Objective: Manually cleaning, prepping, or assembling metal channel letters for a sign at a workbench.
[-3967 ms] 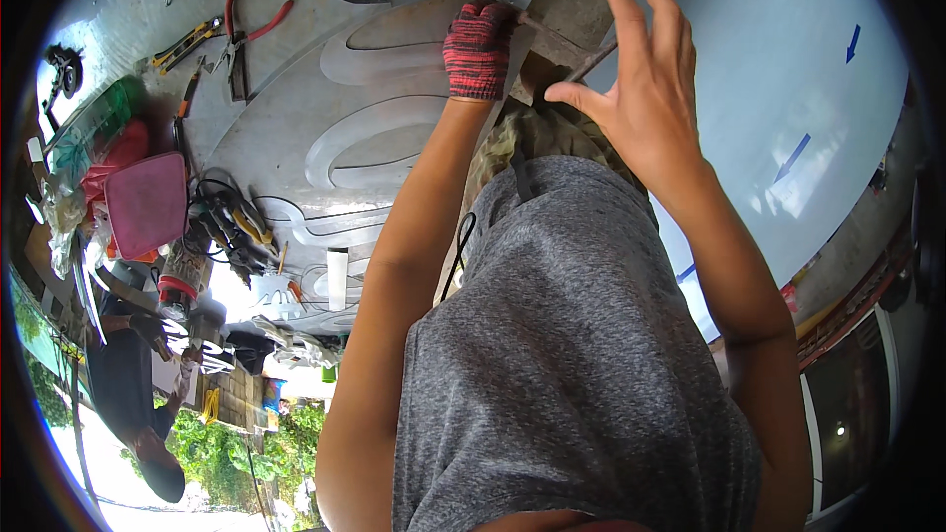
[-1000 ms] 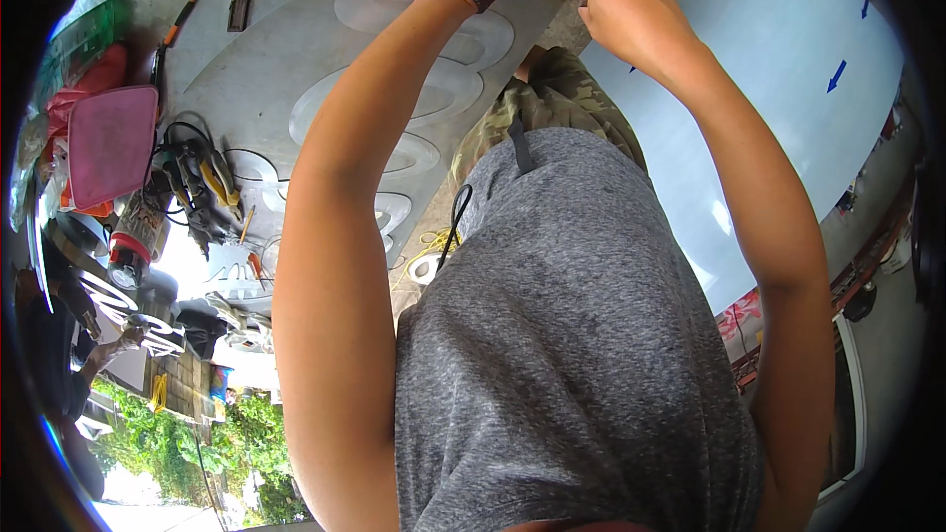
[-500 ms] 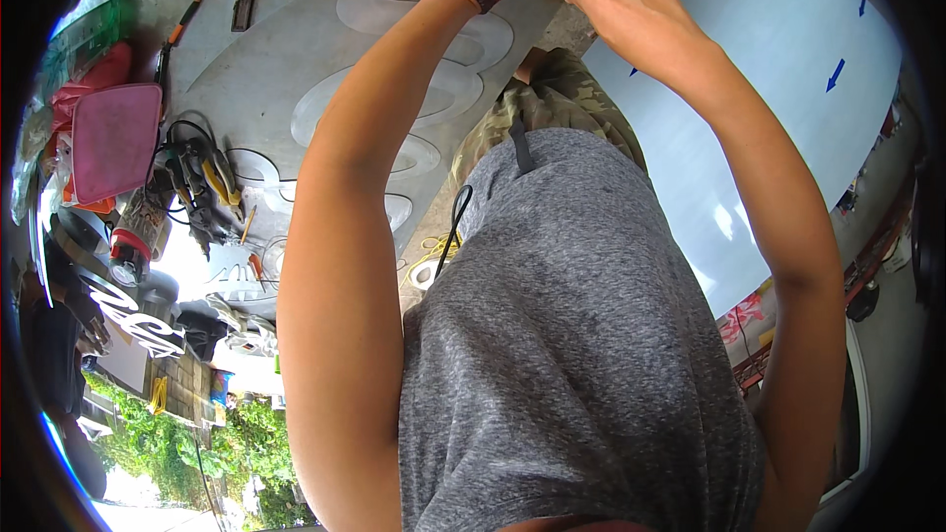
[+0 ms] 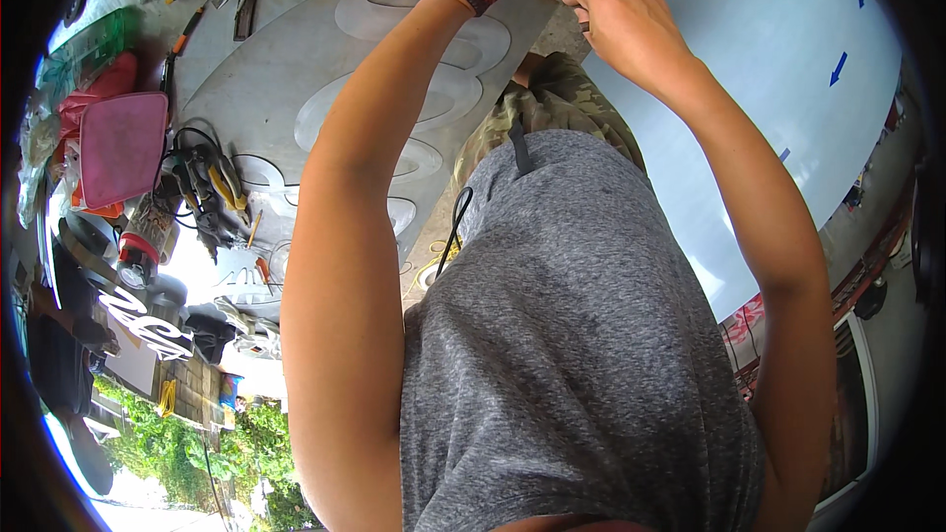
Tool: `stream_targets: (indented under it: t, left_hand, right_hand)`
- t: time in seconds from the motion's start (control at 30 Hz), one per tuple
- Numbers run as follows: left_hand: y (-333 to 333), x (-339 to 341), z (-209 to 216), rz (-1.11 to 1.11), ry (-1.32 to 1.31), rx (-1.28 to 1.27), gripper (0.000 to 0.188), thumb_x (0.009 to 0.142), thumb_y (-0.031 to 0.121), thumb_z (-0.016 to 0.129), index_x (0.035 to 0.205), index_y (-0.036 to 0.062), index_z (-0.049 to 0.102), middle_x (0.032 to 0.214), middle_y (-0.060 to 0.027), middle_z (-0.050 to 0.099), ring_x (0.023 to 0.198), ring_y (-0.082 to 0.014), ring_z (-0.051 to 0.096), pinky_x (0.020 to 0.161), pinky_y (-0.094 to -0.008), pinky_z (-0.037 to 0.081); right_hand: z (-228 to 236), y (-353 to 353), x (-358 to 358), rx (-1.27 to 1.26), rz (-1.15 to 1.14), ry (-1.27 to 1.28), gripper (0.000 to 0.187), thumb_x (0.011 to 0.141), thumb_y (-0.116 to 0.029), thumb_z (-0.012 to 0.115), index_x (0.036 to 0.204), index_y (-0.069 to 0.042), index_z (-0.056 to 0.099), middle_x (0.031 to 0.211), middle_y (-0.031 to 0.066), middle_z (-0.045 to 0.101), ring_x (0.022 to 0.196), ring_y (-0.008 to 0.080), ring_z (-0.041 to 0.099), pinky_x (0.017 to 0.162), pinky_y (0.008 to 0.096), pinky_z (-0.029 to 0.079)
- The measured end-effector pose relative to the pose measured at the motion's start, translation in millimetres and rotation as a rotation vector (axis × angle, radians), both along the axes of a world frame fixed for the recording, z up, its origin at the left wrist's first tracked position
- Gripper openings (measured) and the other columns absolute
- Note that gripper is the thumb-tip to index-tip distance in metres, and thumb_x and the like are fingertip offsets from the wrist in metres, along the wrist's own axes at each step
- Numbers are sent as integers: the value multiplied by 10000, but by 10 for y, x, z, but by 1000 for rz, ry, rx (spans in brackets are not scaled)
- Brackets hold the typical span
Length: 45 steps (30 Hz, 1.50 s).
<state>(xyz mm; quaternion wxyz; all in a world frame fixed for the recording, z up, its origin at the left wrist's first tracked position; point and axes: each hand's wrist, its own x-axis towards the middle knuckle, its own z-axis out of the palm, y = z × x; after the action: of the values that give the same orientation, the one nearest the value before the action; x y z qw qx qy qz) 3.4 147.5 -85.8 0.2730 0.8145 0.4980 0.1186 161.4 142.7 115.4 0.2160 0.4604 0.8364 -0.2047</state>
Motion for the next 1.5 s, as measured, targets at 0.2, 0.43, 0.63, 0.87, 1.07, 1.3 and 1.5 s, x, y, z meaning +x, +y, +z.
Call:
stream_targets:
  t: [0.2, 0.43, 0.63, 0.87, 1.07, 1.3, 1.5]
  left_hand:
    - [5, -21, -2, -112, 154, 45, 256, 948, 188, 554, 1140, 233, 717, 1139, -76, 713, 1058, -305, 709, 880, -437, 582]
    - [12, -7, -28, -85, 150, 24, 252, 961, 196, 536, 1131, 241, 718, 1156, -80, 713, 1058, -313, 707, 879, -440, 583]
    - [13, -28, -45, -93, 140, 20, 267, 955, 185, 543, 1150, 248, 713, 1166, -85, 714, 1059, -319, 706, 871, -443, 587]
    - [6, -25, 38, -147, 167, 65, 274, 930, 197, 604, 1183, 232, 705, 1158, -70, 708, 1083, -318, 697, 875, -445, 587]
    - [-50, -9, 178, -171, 182, 6, 402, 820, 344, 774, 1182, 185, 701, 1157, -54, 700, 1139, -298, 657, 944, -460, 544]
    - [4, -1, 202, -172, 267, 33, 388, 819, 437, 765, 1107, 181, 717, 1113, -53, 695, 1084, -283, 667, 900, -451, 517]
    - [23, 22, 144, -147, 218, 31, 297, 872, 378, 721, 1098, 186, 713, 1118, -67, 692, 1081, -299, 672, 883, -455, 534]
  right_hand:
    - [55, 27, -25, -47, 104, -44, 286, 873, -10, 624, 1149, -12, 702, 913, 179, 740, 868, 393, 716, 776, 494, 554]
    - [-7, -16, -42, -2, -27, -23, 277, 889, -14, 619, 1151, -31, 708, 963, 173, 752, 921, 396, 718, 809, 500, 557]
    - [3, -20, -99, -37, -112, -37, 269, 874, -17, 640, 1132, -46, 713, 986, 140, 767, 945, 371, 728, 832, 487, 568]
    - [16, -17, -141, -36, -158, -78, 294, 858, -7, 620, 1130, -55, 719, 1013, 130, 774, 956, 361, 734, 851, 481, 574]
    - [37, -58, -163, -35, -184, -106, 276, 867, -27, 615, 1119, -42, 727, 1008, 155, 772, 951, 376, 733, 847, 491, 572]
    - [29, 21, -114, -50, -76, -64, 259, 896, -30, 595, 1120, -29, 726, 976, 205, 755, 940, 411, 720, 842, 516, 560]
    - [41, -20, -146, -46, -153, -55, 249, 920, -79, 596, 1126, -32, 728, 989, 216, 750, 946, 421, 715, 854, 515, 557]
